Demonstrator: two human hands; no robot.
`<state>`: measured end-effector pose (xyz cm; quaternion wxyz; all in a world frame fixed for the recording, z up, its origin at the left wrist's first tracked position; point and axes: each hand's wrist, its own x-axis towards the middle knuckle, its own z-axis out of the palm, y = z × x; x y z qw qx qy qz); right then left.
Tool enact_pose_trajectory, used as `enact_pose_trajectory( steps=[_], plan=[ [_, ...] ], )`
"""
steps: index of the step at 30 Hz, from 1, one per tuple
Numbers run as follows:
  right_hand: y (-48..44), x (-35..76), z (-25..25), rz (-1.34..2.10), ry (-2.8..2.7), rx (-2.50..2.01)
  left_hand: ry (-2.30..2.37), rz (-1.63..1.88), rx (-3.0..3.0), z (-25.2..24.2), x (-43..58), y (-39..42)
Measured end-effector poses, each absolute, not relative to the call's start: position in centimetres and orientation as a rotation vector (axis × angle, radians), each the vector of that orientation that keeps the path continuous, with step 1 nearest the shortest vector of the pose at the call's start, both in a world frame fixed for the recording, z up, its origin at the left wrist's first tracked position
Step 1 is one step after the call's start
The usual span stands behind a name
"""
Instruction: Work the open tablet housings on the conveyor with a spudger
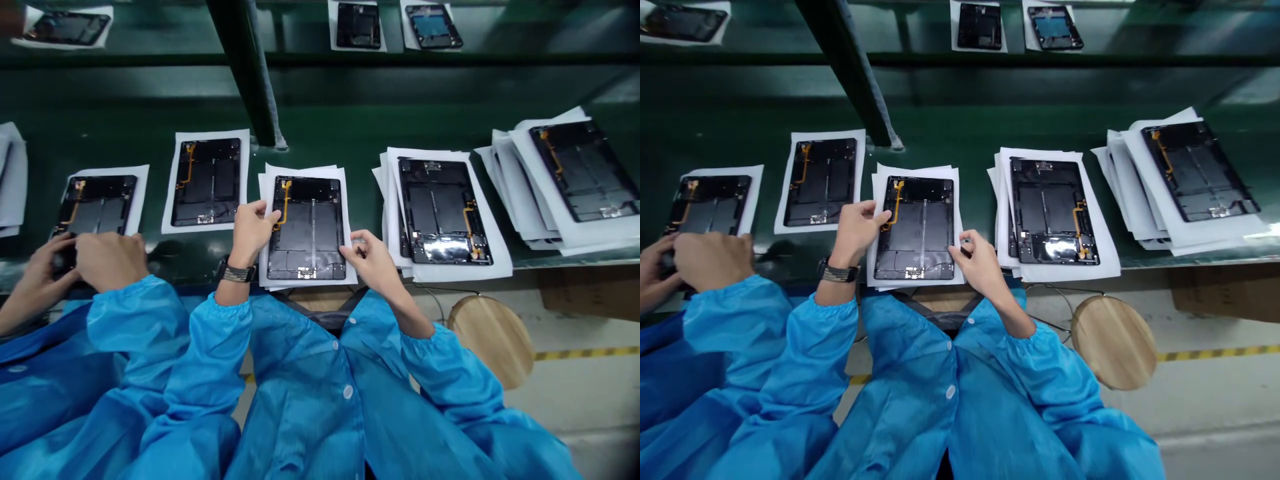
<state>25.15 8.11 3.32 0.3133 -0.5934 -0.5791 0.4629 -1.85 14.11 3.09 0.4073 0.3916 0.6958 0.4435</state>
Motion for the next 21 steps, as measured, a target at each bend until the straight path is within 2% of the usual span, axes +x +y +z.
enact_pose_trajectory(
  steps=[8,14,21],
  plan=[
    [6.9,25.6,4.2,0.949,-1.625,-1.686,1.984,1.087,1.544,2.6,-3.1,9.5],
    [6.2,26.4,5.9,1.204,-1.419,-1.548,1.821,1.028,1.794,3.2,-3.7,3.5],
    [6.8,26.6,6.9,1.221,-1.528,-1.545,1.65,0.809,2.07,3.4,-2.7,4.9]
  ],
)
